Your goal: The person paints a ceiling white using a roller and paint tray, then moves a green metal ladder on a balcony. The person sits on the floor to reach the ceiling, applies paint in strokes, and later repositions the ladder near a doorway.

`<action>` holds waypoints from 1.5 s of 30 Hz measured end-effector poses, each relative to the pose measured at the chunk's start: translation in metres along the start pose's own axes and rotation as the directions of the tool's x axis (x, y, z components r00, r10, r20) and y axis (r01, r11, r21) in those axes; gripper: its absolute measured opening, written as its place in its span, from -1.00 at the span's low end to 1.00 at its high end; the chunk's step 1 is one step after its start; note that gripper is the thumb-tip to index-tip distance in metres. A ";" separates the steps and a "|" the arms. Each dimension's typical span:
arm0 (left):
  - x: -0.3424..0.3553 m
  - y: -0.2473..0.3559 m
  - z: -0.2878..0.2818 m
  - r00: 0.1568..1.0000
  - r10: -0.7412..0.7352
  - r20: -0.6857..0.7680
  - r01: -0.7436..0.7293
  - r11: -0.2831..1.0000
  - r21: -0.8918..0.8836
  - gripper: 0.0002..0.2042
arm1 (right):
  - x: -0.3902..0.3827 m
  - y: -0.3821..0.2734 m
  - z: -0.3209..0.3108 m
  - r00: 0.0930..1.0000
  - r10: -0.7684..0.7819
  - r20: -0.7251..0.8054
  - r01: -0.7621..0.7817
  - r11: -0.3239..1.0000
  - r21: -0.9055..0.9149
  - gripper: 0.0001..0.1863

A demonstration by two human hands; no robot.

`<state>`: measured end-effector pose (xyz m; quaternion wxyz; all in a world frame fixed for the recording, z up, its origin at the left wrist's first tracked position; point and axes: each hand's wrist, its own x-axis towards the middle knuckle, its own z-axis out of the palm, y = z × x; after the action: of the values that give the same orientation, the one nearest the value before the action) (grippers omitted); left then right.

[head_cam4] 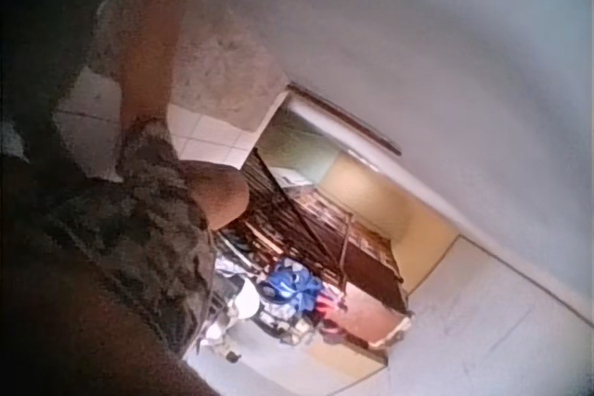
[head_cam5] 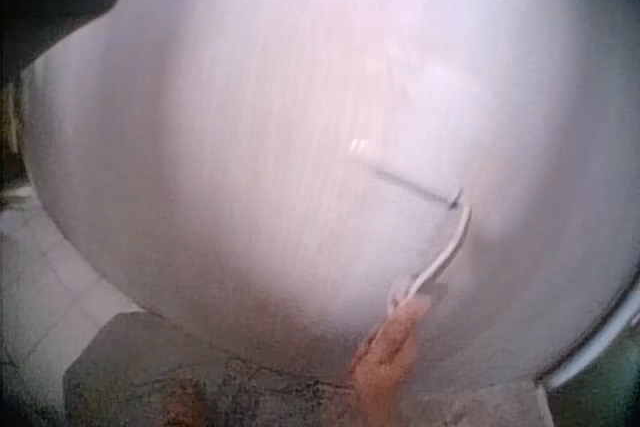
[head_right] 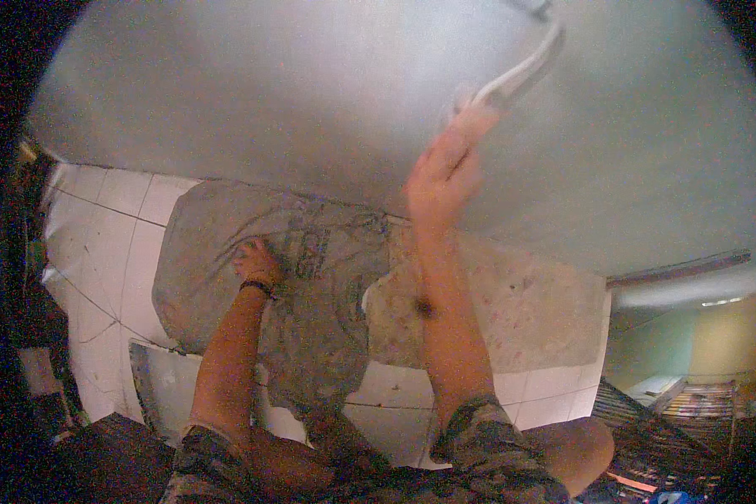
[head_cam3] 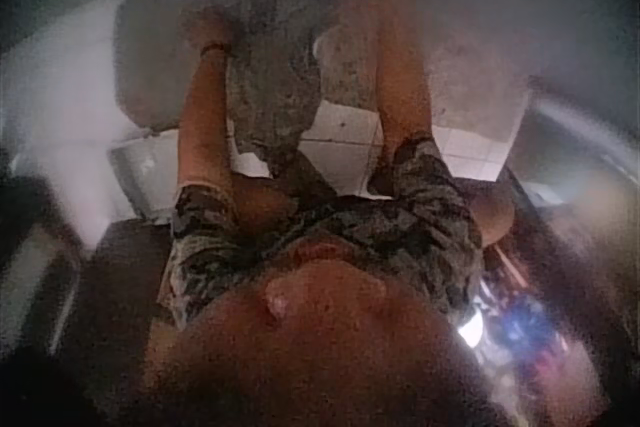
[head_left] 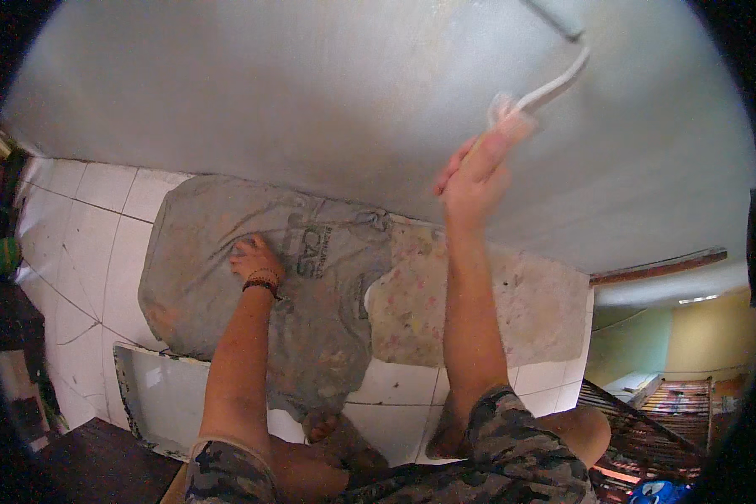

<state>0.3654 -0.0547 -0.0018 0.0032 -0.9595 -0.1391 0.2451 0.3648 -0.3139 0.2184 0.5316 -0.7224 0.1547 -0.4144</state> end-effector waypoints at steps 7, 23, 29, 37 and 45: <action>0.024 -0.010 0.037 0.995 0.069 -0.079 -0.070 0.997 -0.017 -0.38 | -0.064 0.067 -0.019 1.000 -0.005 0.013 0.007 0.977 -0.212 -0.46; 0.010 -0.002 0.004 1.000 0.001 0.030 -0.001 1.000 -0.003 -0.27 | 0.055 -0.101 0.007 0.995 -0.062 0.083 0.081 0.967 -0.243 -0.51; 0.030 -0.013 0.020 0.996 0.087 0.014 -0.086 0.994 -0.062 -0.32 | -0.042 0.056 0.018 0.961 -0.275 -0.041 0.259 0.939 -0.225 -0.44; 0.012 -0.016 0.009 0.996 0.086 -0.020 -0.085 0.996 0.035 -0.29 | -0.006 -0.019 0.021 0.985 -0.175 -0.001 0.173 0.975 -0.140 -0.44; 0.009 0.009 -0.006 0.997 -0.019 0.072 0.017 0.999 0.028 -0.34 | 0.000 0.005 0.029 0.983 -0.181 -0.034 0.171 0.964 -0.205 -0.46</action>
<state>0.3780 -0.0607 -0.0016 0.0137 -0.9486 -0.1444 0.2814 0.3876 -0.2973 0.2115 0.4126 -0.7723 0.1448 -0.4608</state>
